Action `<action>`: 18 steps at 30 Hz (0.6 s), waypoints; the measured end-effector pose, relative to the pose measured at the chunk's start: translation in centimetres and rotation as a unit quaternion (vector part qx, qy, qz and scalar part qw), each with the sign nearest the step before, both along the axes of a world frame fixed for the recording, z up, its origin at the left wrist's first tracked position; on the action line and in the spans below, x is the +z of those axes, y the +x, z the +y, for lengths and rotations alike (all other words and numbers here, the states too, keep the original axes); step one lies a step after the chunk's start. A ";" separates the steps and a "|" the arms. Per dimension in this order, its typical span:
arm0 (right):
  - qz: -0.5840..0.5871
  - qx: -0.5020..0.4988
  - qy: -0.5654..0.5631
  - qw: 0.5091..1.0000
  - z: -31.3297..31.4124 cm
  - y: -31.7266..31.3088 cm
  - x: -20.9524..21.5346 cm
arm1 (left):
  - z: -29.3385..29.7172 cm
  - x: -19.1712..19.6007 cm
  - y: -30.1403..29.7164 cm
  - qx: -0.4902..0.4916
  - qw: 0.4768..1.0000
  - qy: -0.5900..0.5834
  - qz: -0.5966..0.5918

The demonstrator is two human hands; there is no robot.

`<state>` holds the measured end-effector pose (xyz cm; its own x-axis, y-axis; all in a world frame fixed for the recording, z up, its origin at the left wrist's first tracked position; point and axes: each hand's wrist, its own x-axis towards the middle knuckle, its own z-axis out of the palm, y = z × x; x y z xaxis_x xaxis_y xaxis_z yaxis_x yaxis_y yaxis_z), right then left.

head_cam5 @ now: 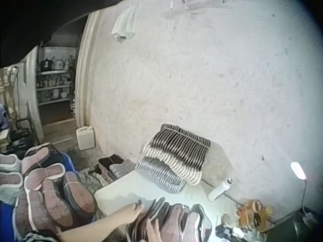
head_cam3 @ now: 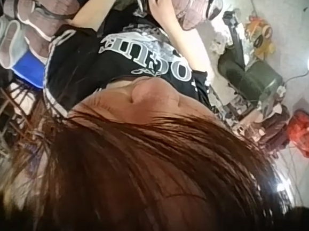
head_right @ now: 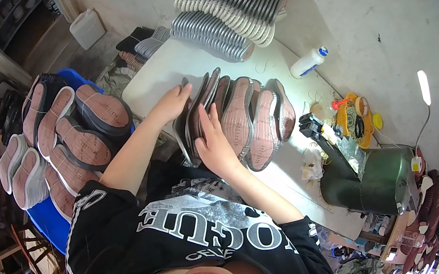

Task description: Inspecting and organizing shoe insoles in a workshop setting.

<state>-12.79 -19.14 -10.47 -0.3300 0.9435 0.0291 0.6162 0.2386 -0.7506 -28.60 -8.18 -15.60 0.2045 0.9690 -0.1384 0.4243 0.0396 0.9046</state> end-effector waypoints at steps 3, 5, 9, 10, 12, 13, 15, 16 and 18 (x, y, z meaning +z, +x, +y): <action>0.020 0.006 0.000 1.000 0.1 0.0 -0.1 | 2.5 -1.1 0.4 0.068 0.992 0.037 0.099; 0.054 -0.018 0.019 0.998 -0.2 -0.6 0.1 | 3.6 -1.7 1.2 0.069 0.995 0.063 0.040; 0.018 -0.005 0.099 0.995 -0.7 -1.1 -0.2 | 3.8 -1.9 2.4 0.087 0.985 -0.046 -0.139; 0.019 -0.005 0.100 0.995 -0.4 -0.7 -0.3 | 3.7 -1.7 1.9 -0.033 0.981 -0.106 -0.157; -0.060 -0.006 0.068 0.996 0.0 0.1 -0.7 | 1.9 -0.4 2.4 -0.040 0.991 -0.060 -0.114; -0.036 -0.002 0.060 0.998 0.3 0.3 -0.4 | 1.3 0.6 2.5 -0.066 0.997 -0.011 -0.037; -0.033 0.033 0.105 0.993 0.0 0.7 0.4 | 0.8 1.0 3.1 -0.072 0.990 -0.003 0.122; -0.054 0.041 0.136 0.988 -0.6 0.9 0.8 | 0.9 1.0 3.2 -0.091 0.981 -0.020 0.173; -0.026 0.009 0.056 0.998 -1.6 1.9 4.4 | 0.9 1.4 2.9 -0.094 0.972 0.006 0.217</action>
<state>-10.90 -20.72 -6.10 -0.3504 0.9293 0.1169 0.6492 0.3309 -0.6849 -25.75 -7.31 -14.16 0.3035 0.9219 -0.2407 0.7647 -0.0850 0.6387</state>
